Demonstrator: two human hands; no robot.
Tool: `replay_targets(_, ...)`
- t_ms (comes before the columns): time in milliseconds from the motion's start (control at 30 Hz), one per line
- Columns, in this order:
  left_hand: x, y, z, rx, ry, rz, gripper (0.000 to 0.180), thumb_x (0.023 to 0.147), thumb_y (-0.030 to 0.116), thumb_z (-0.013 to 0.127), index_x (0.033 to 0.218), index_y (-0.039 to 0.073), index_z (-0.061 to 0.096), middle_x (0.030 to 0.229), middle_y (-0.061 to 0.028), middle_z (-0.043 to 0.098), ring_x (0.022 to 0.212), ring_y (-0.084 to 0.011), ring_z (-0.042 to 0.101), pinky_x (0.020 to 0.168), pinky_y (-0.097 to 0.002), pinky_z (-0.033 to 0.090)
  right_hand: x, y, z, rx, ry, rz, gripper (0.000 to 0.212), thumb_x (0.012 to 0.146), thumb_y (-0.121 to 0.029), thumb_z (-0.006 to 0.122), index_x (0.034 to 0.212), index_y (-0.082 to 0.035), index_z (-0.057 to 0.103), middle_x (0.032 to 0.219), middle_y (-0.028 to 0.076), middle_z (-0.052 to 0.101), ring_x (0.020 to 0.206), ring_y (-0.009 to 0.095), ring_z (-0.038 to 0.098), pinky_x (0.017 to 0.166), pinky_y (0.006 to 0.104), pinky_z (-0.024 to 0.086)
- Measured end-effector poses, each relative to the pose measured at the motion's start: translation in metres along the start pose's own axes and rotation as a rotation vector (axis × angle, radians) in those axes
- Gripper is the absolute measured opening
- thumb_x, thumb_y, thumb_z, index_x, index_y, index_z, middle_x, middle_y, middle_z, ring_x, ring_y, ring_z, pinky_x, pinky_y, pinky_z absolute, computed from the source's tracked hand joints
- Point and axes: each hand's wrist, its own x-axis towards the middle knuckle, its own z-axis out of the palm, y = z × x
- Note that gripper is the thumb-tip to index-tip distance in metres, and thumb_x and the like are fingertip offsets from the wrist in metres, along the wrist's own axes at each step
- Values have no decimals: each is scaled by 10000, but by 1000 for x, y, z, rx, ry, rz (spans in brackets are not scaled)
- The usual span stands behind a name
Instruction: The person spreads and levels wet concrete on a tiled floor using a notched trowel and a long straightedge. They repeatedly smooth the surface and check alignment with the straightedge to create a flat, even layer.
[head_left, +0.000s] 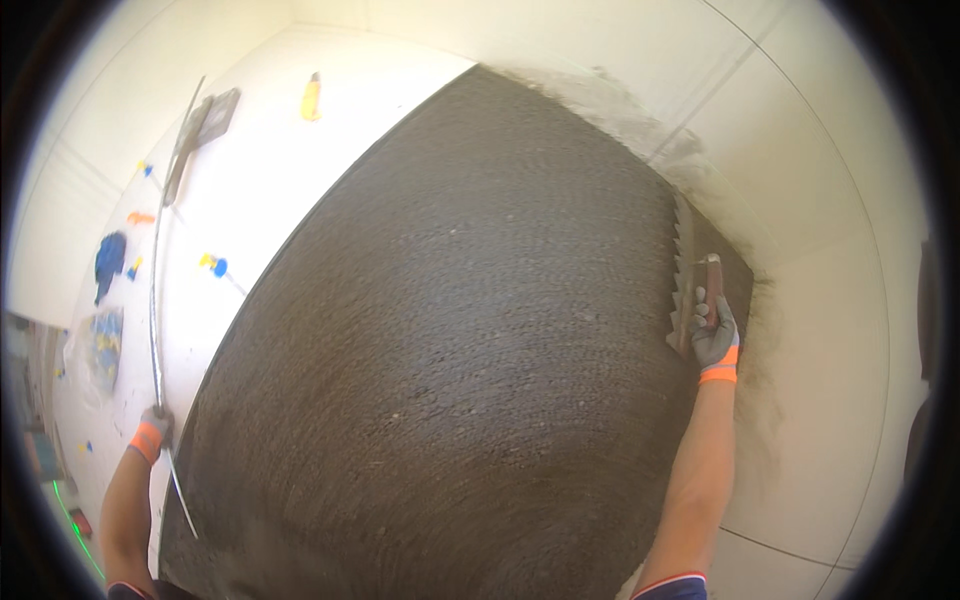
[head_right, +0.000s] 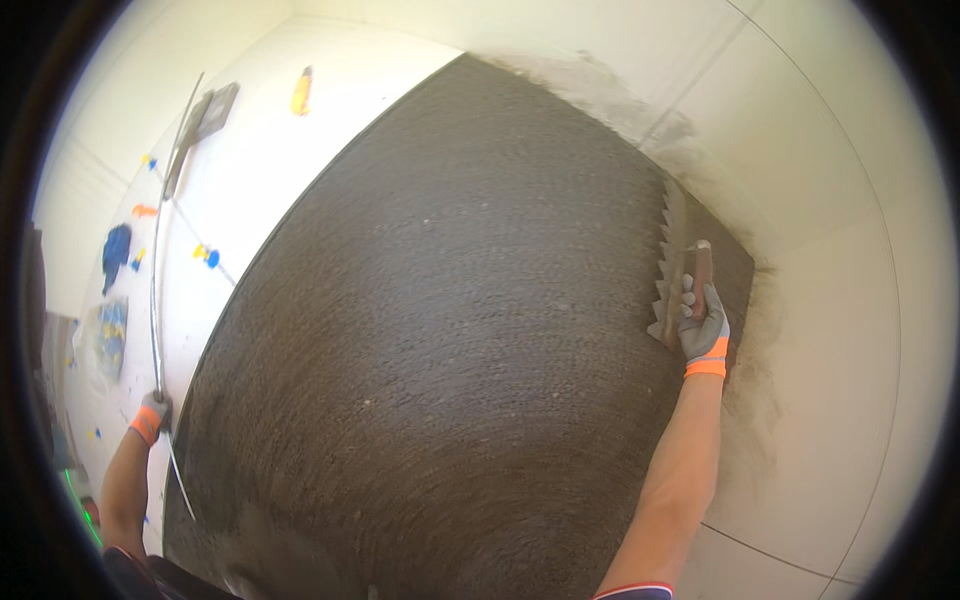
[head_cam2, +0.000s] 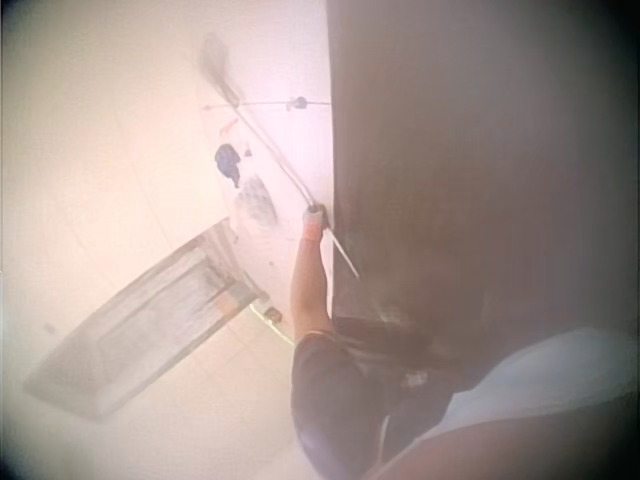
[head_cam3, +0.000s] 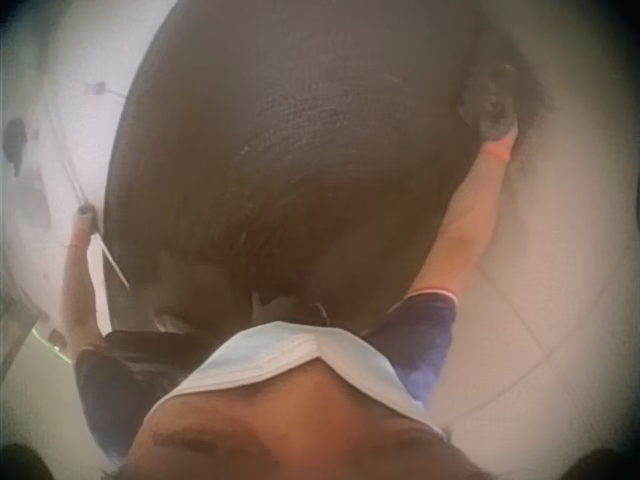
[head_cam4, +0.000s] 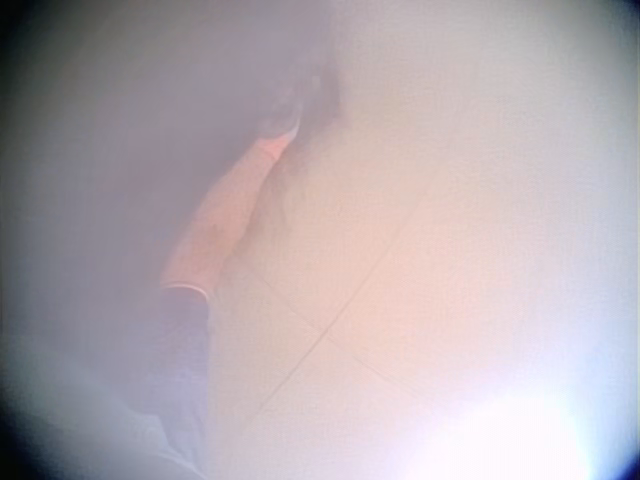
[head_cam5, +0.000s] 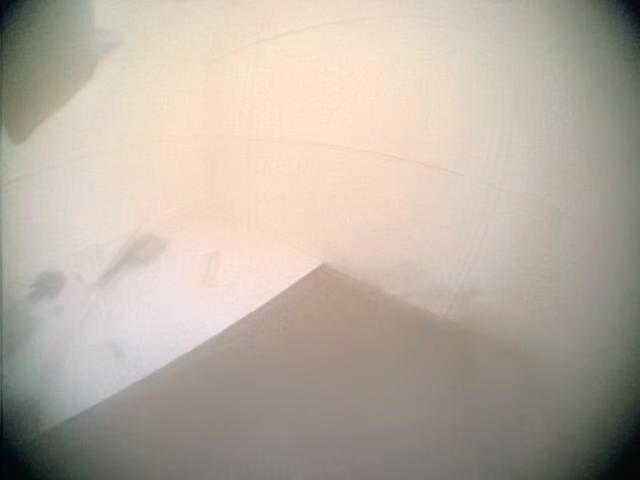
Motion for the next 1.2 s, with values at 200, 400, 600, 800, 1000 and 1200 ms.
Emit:
replay_targets(200, 1, 1, 8, 2, 30, 52, 80, 752, 92, 513, 714, 74, 445, 467, -19, 415, 342, -141, 380, 301, -292, 304, 8, 81, 87, -42, -296, 263, 230, 818, -144, 472, 1015, -27, 459, 866, 114, 545, 609, 131, 511, 512, 226, 447)
replay_targets(400, -12, 17, 10, 0, 19, 20, 132, 759, 147, 545, 732, 49, 461, 489, -35, 450, 366, -140, 426, 313, -294, 339, -53, 173, 149, -458, -454, 269, 386, 776, -215, 534, 1065, 21, 437, 848, 113, 556, 564, 128, 504, 537, 224, 444)
replay_targets(600, -11, 16, 15, 39, 41, 182, 166, 744, 178, 565, 734, 41, 471, 512, -32, 468, 391, -129, 434, 350, -278, 361, -191, 199, 182, -237, -362, 131, 543, 747, -271, 551, 1120, 86, 383, 811, 103, 562, 593, 181, 530, 554, 268, 431)
replay_targets(800, -8, 25, 15, 236, -8, 185, 348, 671, 289, 619, 883, 28, 530, 729, -141, 574, 669, -253, 550, 623, -346, 441, -217, 186, 211, -585, -336, 393, 248, 777, -224, 514, 828, 16, 486, 610, 63, 526, 463, 147, 499, 438, 256, 394)
replay_targets(1000, -3, 37, 19, 305, 4, 176, 317, 676, 282, 623, 827, 13, 547, 683, -123, 564, 599, -233, 539, 554, -336, 431, -269, 216, 201, -1555, -1238, -32, 155, 695, -135, 557, 847, -118, 535, 656, 49, 535, 552, 147, 535, 485, 250, 432)
replay_targets(1200, -3, 41, 22, 383, 30, 144, 403, 675, 317, 621, 925, 9, 547, 834, -169, 575, 754, -279, 556, 677, -347, 436, -281, 250, 207, -1708, -1190, 591, 202, 638, -184, 612, 793, -62, 570, 617, 14, 536, 514, 92, 494, 486, 239, 408)
